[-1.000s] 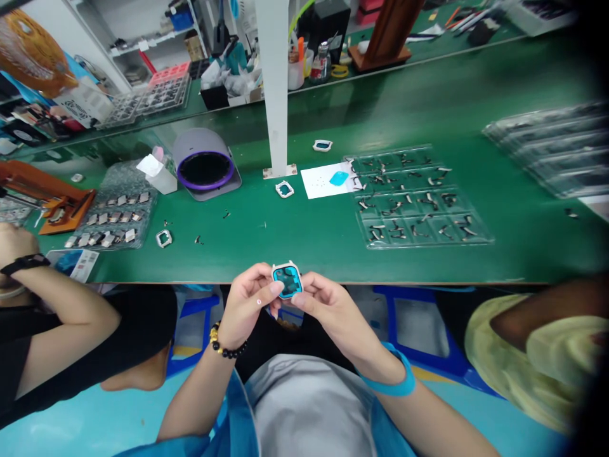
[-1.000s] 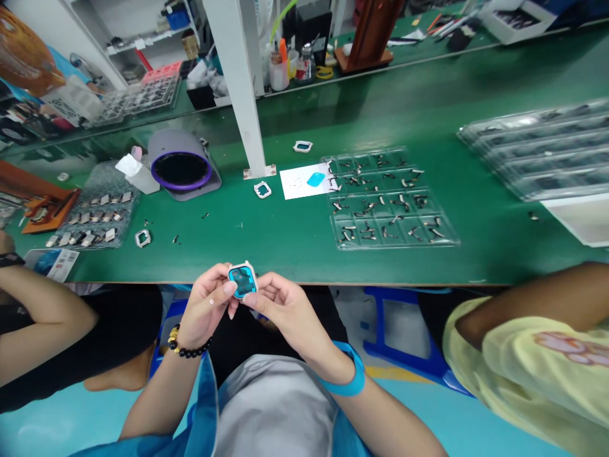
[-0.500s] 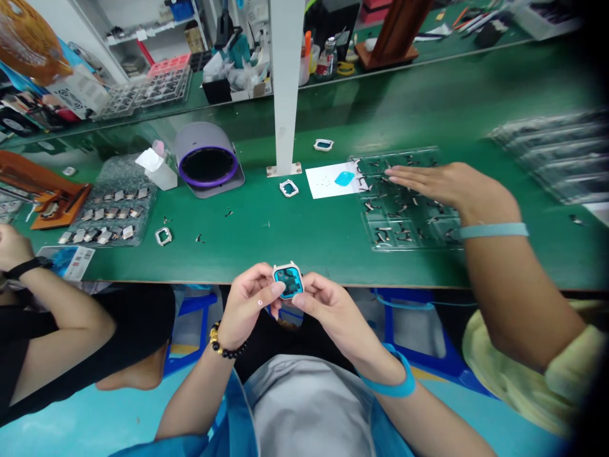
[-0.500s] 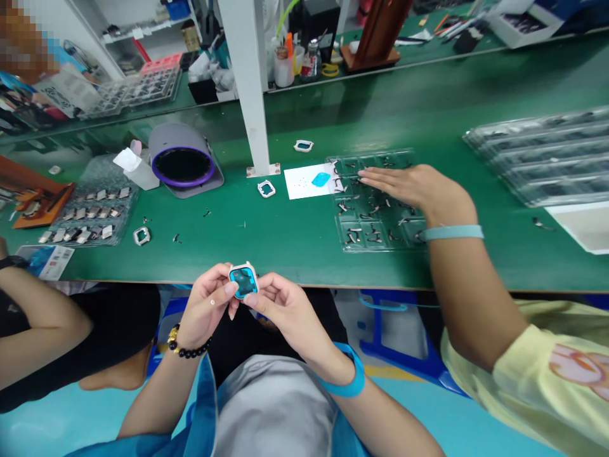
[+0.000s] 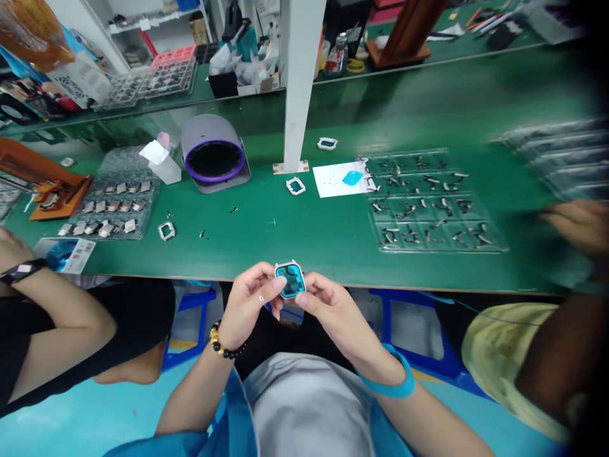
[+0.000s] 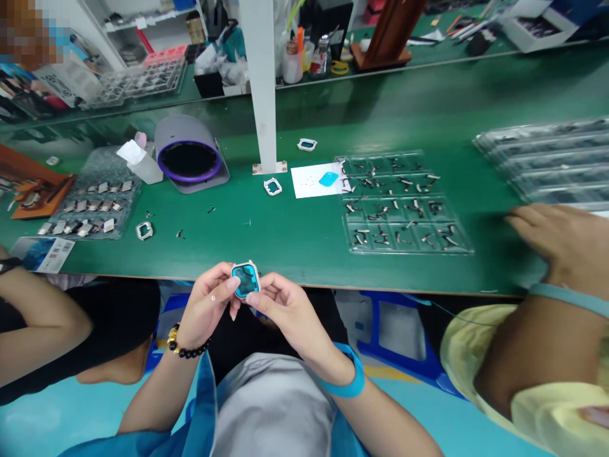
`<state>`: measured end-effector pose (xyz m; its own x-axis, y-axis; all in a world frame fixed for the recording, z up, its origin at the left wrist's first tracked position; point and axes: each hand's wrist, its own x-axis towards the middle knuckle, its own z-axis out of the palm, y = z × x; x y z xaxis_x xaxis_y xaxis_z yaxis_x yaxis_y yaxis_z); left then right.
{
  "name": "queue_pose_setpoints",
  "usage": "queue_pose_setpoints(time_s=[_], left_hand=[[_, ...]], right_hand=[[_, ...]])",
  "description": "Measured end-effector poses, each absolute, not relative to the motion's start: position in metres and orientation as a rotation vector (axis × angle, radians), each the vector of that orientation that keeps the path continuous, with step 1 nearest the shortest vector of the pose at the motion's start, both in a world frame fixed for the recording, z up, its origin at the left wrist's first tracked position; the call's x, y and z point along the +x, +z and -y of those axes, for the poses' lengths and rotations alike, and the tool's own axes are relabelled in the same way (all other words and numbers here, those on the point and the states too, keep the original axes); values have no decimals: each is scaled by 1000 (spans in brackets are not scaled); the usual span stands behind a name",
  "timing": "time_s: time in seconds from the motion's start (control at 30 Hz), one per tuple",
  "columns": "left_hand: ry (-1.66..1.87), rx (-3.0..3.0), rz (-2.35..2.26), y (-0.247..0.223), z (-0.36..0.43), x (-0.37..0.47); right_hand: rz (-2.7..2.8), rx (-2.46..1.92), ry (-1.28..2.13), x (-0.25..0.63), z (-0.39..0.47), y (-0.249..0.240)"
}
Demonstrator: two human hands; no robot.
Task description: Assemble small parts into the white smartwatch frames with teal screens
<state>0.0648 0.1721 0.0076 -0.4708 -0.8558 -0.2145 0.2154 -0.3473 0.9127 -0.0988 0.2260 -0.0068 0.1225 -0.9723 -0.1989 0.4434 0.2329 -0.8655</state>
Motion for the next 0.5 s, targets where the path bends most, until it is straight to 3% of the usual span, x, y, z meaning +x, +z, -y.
queue_pose_setpoints(time_s=[0.5], left_hand=[[-1916,919,1093,8,-174,69]], right_hand=[[-867,-751,-1190,-95,-226,-1]])
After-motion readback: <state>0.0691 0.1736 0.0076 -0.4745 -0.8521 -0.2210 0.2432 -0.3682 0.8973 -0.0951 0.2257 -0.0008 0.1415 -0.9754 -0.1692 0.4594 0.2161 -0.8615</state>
